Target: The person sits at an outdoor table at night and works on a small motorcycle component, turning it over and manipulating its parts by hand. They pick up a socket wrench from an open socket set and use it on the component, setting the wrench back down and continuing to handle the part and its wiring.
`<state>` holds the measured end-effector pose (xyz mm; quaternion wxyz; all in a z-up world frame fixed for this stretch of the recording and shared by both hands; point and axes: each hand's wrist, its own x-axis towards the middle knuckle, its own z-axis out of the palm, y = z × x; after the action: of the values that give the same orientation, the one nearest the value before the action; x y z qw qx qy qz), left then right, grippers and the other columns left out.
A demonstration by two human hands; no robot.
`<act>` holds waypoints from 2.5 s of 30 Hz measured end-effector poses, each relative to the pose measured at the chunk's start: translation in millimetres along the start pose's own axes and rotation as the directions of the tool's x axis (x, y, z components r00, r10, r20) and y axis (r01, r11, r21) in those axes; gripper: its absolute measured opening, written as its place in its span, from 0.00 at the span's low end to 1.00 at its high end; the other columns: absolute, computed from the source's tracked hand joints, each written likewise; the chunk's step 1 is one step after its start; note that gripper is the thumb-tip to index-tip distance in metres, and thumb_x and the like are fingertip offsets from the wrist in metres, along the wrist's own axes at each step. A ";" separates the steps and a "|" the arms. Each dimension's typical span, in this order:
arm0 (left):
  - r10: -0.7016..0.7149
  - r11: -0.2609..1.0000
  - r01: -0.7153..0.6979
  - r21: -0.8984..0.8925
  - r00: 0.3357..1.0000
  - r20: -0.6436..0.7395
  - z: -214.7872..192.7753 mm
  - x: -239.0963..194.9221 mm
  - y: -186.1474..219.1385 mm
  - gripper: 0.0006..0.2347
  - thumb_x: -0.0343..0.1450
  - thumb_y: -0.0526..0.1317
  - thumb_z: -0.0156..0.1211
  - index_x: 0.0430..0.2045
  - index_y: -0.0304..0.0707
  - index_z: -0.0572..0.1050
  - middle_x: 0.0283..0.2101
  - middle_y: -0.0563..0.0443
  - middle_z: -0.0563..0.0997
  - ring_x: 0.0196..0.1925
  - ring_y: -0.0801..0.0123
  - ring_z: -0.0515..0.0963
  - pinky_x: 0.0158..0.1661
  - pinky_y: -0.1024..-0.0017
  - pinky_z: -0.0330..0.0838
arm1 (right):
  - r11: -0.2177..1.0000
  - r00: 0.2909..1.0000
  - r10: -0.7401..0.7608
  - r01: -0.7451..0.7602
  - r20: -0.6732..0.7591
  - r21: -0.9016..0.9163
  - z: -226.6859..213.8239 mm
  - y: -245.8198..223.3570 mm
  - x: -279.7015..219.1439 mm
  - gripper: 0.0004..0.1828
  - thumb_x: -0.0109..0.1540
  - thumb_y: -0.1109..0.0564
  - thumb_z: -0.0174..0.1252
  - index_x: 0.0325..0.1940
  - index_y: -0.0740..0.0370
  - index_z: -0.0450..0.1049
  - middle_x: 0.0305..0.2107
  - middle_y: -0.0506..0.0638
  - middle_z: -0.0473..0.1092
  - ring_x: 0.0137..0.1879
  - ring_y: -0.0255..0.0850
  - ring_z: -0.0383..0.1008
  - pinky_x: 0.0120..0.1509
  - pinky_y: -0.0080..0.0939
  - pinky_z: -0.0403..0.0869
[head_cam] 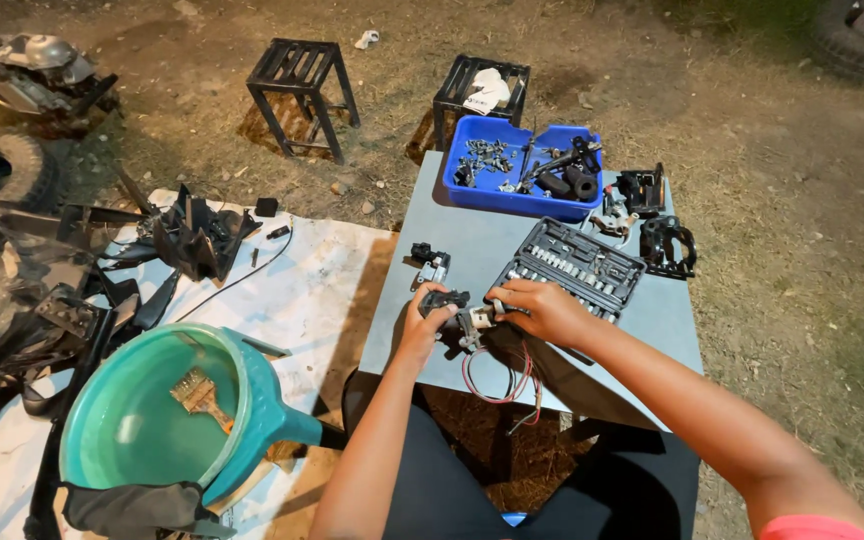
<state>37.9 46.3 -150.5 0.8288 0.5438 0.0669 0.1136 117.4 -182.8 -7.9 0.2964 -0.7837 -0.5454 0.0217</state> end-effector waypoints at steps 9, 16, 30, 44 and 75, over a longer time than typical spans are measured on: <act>0.418 0.755 -0.300 0.584 0.905 -0.077 17.6 -11.4 29.6 0.13 0.64 0.39 0.69 0.38 0.35 0.76 0.41 0.46 0.76 0.46 0.59 0.78 0.48 0.66 0.72 | 0.998 0.998 -0.059 0.059 -0.010 -0.031 15.0 13.1 -4.8 0.23 0.55 0.60 0.68 0.55 0.62 0.76 0.43 0.54 0.76 0.43 0.54 0.78 0.45 0.47 0.77; 0.484 0.669 -0.390 0.633 0.875 0.027 27.0 -22.6 36.4 0.08 0.72 0.39 0.62 0.43 0.39 0.79 0.51 0.44 0.77 0.57 0.54 0.78 0.58 0.62 0.71 | 0.994 0.997 -0.080 0.081 0.022 -0.069 14.8 7.7 -3.5 0.22 0.56 0.59 0.68 0.54 0.61 0.76 0.38 0.53 0.74 0.41 0.53 0.75 0.44 0.50 0.74; 0.574 0.386 -0.560 0.733 0.768 0.284 36.1 -33.5 60.5 0.10 0.62 0.40 0.75 0.35 0.50 0.85 0.49 0.52 0.79 0.60 0.51 0.71 0.61 0.57 0.68 | 0.988 0.992 -0.105 0.097 -0.067 -0.120 28.7 14.0 -11.1 0.25 0.55 0.58 0.69 0.56 0.61 0.76 0.40 0.54 0.75 0.42 0.53 0.76 0.45 0.49 0.75; 0.515 0.390 -0.512 0.766 0.810 0.279 33.7 -41.9 73.6 0.05 0.63 0.39 0.73 0.30 0.49 0.85 0.44 0.52 0.78 0.55 0.55 0.72 0.53 0.61 0.72 | 0.961 0.975 -0.208 0.189 -0.075 -0.203 21.8 -13.3 -3.2 0.25 0.51 0.62 0.69 0.53 0.60 0.76 0.41 0.50 0.74 0.45 0.53 0.75 0.49 0.50 0.74; 0.628 0.444 -0.511 0.736 0.763 0.152 28.9 -42.1 61.8 0.05 0.64 0.34 0.72 0.30 0.45 0.85 0.43 0.51 0.77 0.52 0.56 0.72 0.50 0.62 0.70 | 0.744 0.712 0.635 -0.459 -0.301 0.485 77.2 -40.5 4.0 0.14 0.61 0.55 0.68 0.49 0.61 0.78 0.45 0.49 0.70 0.44 0.39 0.79 0.46 0.38 0.78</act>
<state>-3.1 33.3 -82.8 0.4377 0.8114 -0.0207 0.3868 57.3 -136.1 -50.6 0.5368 -0.8225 -0.1847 0.0334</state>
